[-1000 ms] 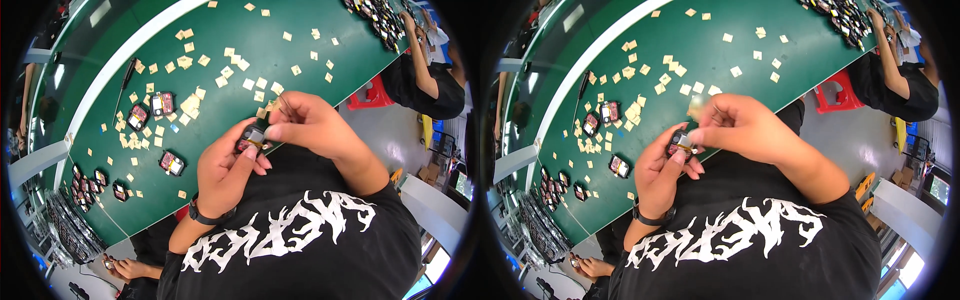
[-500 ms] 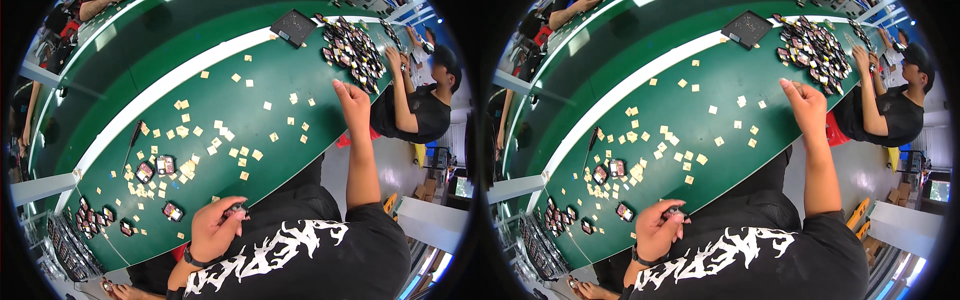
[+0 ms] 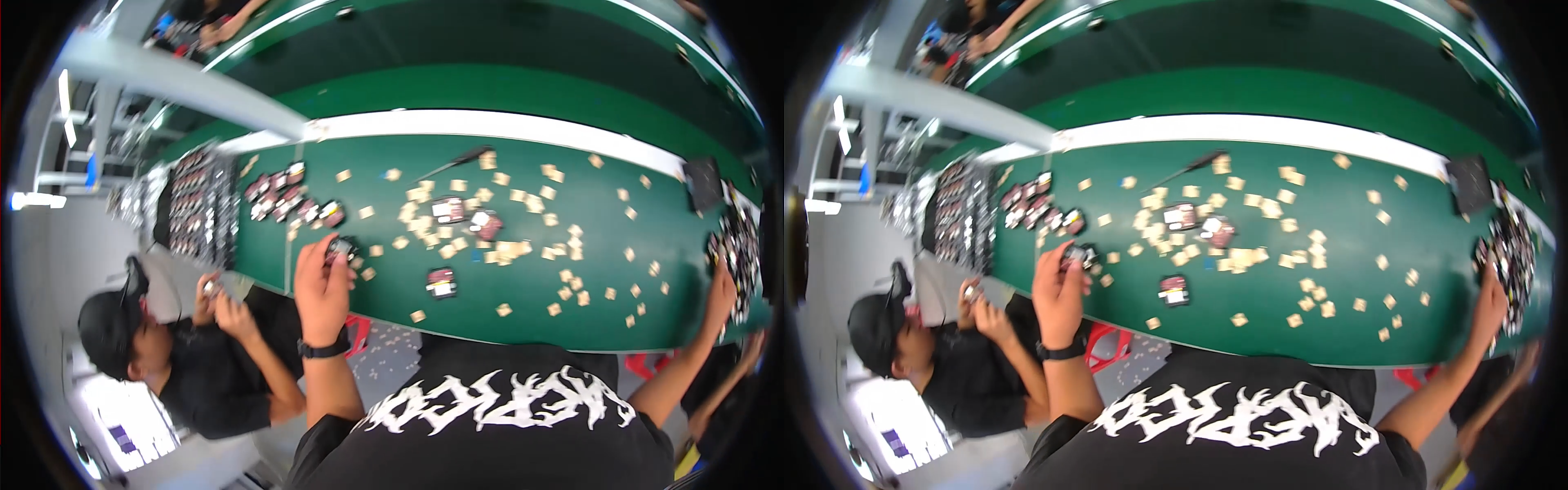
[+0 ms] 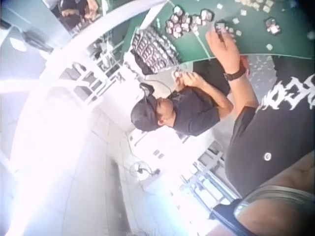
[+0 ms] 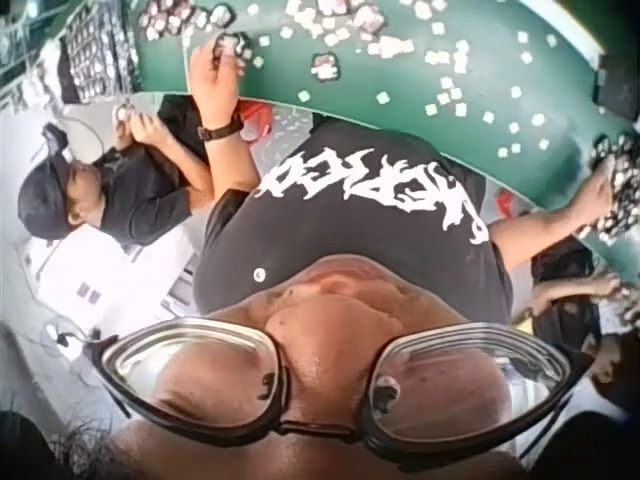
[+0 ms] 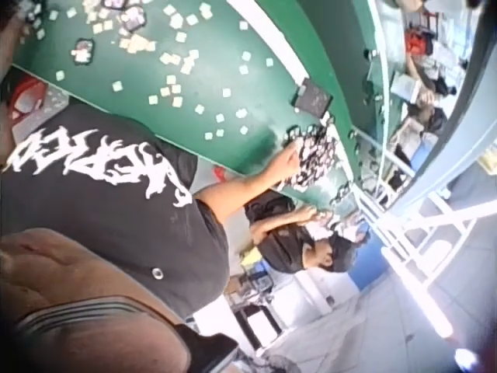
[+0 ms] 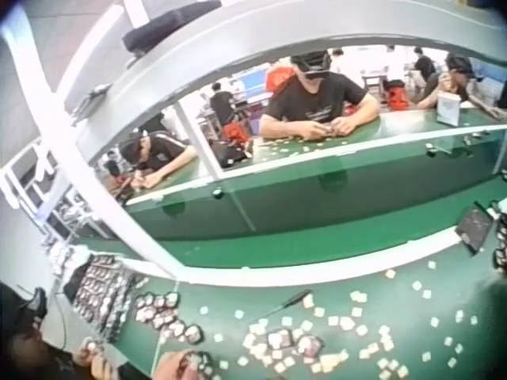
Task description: Assembling small electronic components (possibly watch or tracker parts) on an assembly line.
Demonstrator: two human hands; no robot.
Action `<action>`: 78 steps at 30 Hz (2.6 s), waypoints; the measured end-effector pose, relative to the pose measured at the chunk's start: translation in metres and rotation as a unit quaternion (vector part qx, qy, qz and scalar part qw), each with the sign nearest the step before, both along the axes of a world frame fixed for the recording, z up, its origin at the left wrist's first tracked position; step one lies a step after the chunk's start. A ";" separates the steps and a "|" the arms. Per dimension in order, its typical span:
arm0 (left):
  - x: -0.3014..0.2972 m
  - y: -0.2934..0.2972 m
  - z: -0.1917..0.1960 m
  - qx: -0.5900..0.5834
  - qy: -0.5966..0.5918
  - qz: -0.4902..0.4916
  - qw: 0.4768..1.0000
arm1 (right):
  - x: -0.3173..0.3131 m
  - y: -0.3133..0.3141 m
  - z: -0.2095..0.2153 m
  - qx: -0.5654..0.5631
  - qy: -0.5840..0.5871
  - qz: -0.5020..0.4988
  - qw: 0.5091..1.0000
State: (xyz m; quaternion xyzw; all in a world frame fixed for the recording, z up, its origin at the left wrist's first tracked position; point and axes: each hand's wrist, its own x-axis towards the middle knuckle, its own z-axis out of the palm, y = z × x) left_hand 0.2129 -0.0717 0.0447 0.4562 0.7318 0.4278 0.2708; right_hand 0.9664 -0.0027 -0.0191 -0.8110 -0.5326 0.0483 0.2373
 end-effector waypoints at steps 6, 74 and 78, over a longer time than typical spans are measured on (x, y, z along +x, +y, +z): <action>-0.038 -0.013 -0.018 -0.033 0.024 0.121 0.992 | -0.053 0.044 0.034 -0.063 -0.130 0.083 0.986; 0.178 0.010 -0.044 -0.041 -0.390 -0.358 0.847 | -0.411 -0.098 0.065 -0.208 0.674 -0.053 0.707; 0.176 0.018 -0.033 -0.126 -0.495 -0.323 0.796 | -0.404 -0.102 0.060 -0.190 0.658 0.003 0.729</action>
